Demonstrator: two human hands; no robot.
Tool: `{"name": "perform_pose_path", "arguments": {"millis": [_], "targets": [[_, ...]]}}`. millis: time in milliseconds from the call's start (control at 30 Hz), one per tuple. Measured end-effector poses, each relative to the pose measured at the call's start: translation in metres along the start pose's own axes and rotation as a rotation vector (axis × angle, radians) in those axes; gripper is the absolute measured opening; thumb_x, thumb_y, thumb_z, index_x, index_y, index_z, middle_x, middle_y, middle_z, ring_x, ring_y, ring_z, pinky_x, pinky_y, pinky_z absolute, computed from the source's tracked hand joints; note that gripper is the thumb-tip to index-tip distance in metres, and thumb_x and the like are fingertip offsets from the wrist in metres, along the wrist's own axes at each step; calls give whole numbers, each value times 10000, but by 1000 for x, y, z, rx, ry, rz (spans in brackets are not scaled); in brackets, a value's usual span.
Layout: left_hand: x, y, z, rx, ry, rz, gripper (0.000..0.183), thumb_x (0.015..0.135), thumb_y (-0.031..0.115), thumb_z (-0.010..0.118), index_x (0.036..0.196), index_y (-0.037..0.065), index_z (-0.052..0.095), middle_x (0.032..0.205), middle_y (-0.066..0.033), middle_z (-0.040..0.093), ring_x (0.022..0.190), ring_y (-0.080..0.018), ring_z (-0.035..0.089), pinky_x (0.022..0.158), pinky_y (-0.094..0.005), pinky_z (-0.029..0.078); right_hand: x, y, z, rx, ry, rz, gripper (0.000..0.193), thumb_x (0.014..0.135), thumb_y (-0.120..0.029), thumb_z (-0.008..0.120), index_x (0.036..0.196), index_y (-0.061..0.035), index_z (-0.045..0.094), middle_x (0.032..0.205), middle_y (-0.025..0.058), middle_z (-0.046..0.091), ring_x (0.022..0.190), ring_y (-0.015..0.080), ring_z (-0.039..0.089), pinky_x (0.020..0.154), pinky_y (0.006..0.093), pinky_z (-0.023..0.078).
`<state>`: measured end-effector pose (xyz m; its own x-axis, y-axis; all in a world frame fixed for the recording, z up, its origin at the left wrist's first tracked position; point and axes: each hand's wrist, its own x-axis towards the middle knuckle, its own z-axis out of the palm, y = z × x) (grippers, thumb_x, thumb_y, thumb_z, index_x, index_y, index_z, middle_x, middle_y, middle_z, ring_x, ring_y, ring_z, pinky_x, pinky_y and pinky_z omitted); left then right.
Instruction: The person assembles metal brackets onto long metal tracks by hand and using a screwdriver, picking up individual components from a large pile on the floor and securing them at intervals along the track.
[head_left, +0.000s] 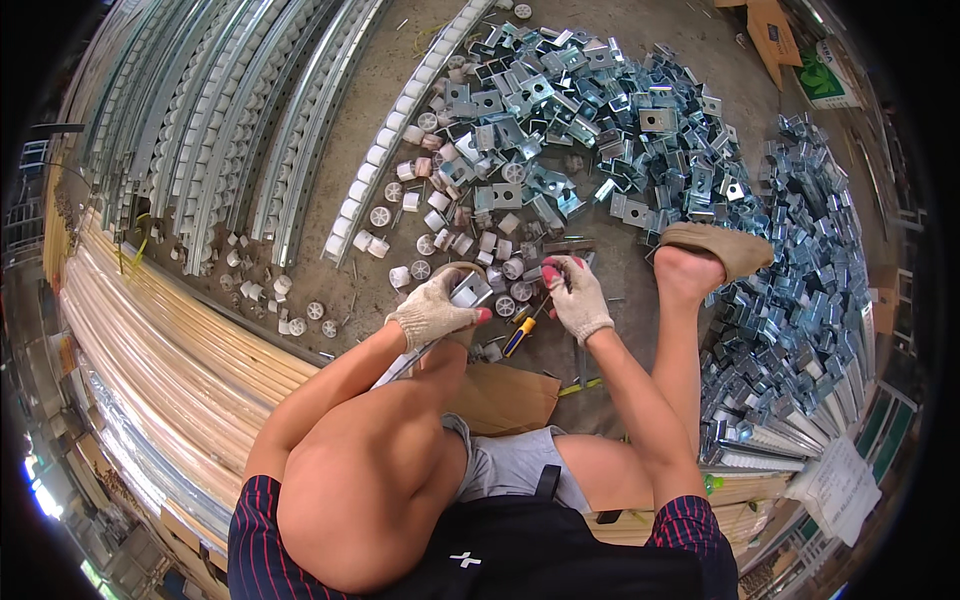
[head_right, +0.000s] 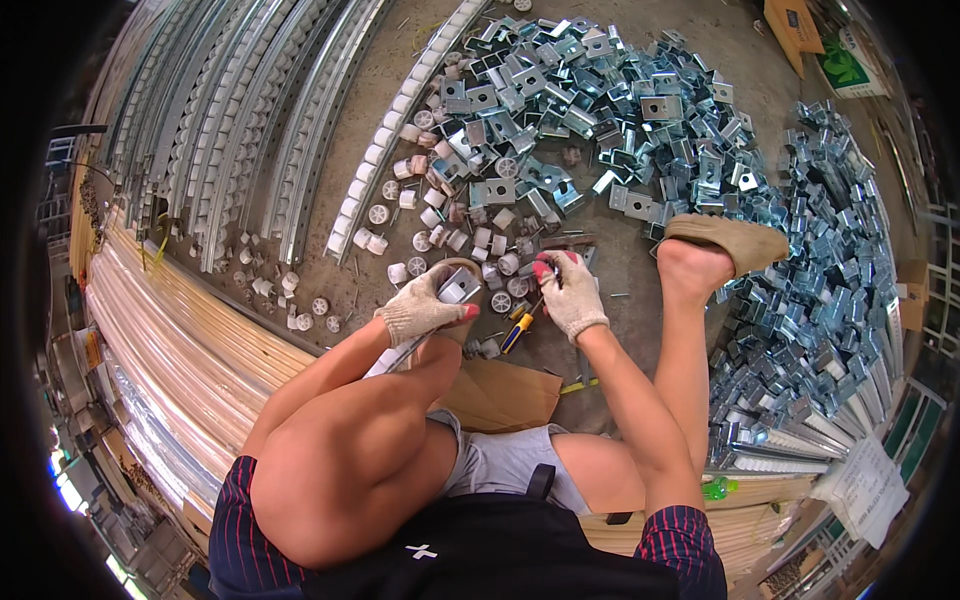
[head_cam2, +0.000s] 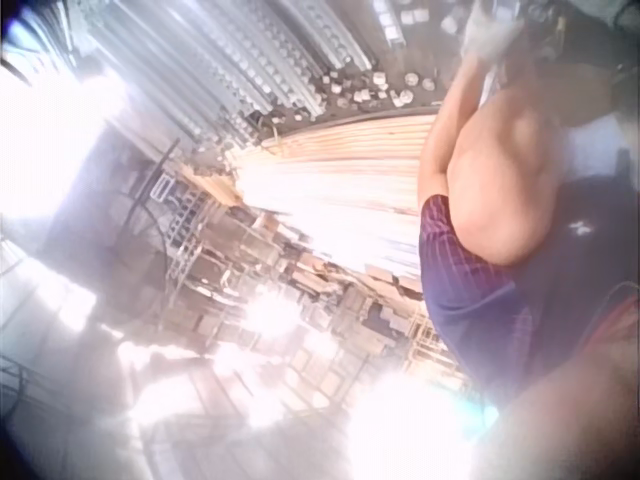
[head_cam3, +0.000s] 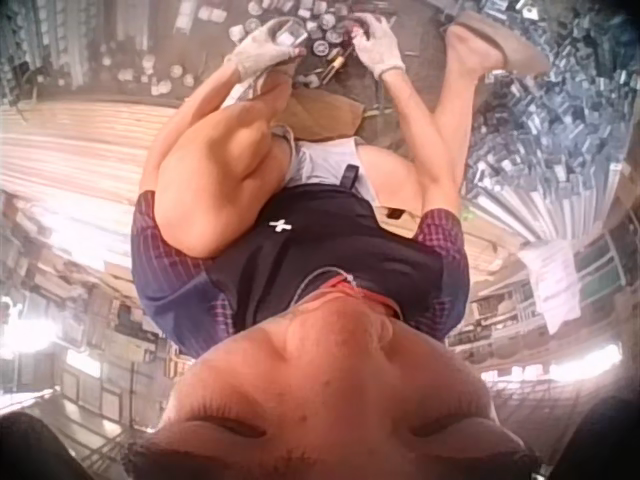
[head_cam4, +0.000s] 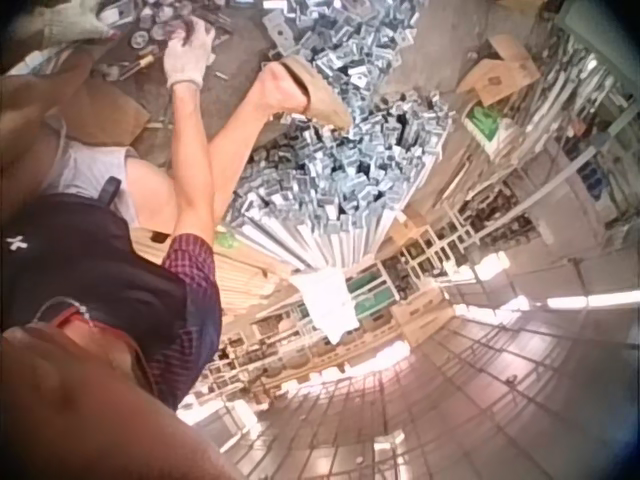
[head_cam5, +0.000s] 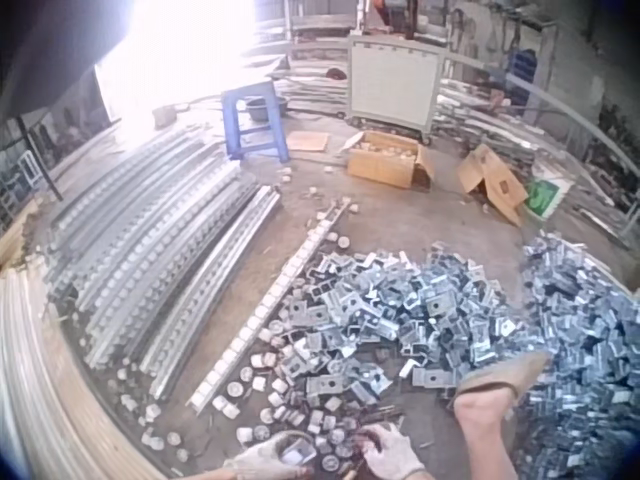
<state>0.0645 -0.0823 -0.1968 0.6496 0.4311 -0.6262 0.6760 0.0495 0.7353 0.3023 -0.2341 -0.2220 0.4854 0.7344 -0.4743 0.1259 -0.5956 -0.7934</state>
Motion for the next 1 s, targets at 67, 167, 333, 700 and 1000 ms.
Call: {"name": "perform_pose_path", "arguments": {"millis": [67, 167, 333, 700, 1000], "targets": [[-1, 4, 0, 20, -1, -29, 749, 772, 539, 806, 1407, 194, 608, 1216, -164, 722, 1103, -293, 708, 981, -390, 536, 0, 5, -2, 99, -16, 49, 373, 848, -139, 846, 1129, -51, 618, 971, 97, 655, 600, 163, 610, 569, 320, 527], [0, 20, -7, -16, -56, -168, 757, 797, 552, 780, 1442, 211, 580, 1309, -172, 686, 1169, -303, 688, 1012, -395, 519, 3, 16, -3, 345, -59, 93, 503, 777, -76, 898, 1123, -61, 533, 937, 50, 614, 634, 102, 594, 545, 292, 514], [-11, 11, -6, -34, 24, -23, 784, 842, 508, 763, 1531, 252, 493, 1445, -181, 611, 1249, -332, 653, 1059, -417, 497, -10, -13, -1, 386, -68, 22, 600, 873, -65, 805, 1377, -123, 485, 984, 34, 606, 722, 97, 625, 497, 264, 517], [-13, 8, 0, 47, -13, 175, 847, 839, 427, 806, 1565, 188, 441, 1461, -155, 579, 1326, -336, 594, 1104, -411, 475, -4, -23, 6, 347, -281, 149, 259, 1100, -257, 534, 1265, -113, 672, 818, -54, 599, 620, 43, 551, 512, 242, 438], [-5, 19, -4, 203, -104, 11, 897, 714, 495, 834, 1433, 42, 547, 1458, -186, 569, 1266, -352, 628, 1065, -409, 499, 45, -21, 38, 582, -340, 205, 347, 1081, -289, 526, 1111, 1, 715, 931, 34, 723, 790, 94, 657, 689, 253, 536]]}}
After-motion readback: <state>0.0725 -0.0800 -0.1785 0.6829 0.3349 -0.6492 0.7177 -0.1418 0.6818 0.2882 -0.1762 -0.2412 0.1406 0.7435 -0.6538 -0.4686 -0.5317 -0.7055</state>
